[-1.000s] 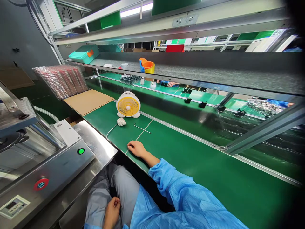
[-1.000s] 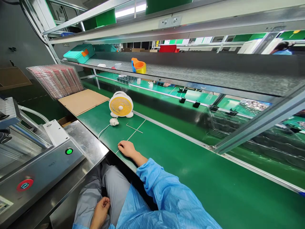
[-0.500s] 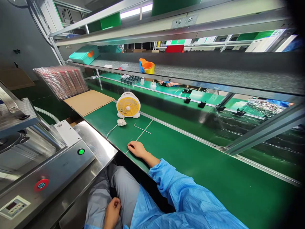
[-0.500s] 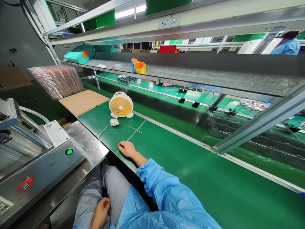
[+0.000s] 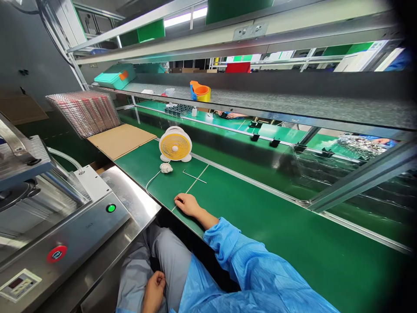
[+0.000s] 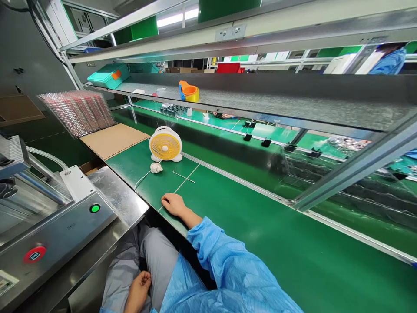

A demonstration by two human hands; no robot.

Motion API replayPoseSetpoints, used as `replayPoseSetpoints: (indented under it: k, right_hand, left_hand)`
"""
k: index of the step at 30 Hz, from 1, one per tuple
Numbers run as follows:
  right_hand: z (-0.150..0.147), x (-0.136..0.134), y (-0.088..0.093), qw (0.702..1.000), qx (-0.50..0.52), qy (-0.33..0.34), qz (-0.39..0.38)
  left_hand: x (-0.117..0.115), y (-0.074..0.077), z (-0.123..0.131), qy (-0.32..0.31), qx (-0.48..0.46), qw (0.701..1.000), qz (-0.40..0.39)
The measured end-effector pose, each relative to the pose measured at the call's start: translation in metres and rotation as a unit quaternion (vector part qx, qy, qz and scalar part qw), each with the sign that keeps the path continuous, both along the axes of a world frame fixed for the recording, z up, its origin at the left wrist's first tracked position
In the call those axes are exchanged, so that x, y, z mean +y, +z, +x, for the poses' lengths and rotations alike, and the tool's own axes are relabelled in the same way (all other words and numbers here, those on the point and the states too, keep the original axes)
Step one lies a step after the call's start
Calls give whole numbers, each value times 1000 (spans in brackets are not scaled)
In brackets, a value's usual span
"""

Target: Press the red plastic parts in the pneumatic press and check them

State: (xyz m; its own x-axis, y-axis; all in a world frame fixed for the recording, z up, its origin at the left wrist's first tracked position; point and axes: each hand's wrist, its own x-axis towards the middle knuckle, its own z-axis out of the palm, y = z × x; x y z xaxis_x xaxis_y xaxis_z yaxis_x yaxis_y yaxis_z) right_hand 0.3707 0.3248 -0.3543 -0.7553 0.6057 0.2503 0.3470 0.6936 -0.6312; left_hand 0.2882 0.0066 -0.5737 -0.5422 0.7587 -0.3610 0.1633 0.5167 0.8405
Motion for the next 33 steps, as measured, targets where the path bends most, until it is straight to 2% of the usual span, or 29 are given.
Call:
replayPoseSetpoints:
  k: [15, 25, 33]
  right_hand:
    - [0, -1, 2, 1000, 0, 2, 2]
    - [0, 0, 1, 1000, -2, 0, 5]
    - [0, 2, -1, 1000, -2, 1, 7]
  left_hand:
    - [0, -5, 1, 5, 5, 1000, 7]
    - [2, 14, 3, 10, -3, 1000, -1]
    - [2, -2, 0, -2, -6, 1000, 5]
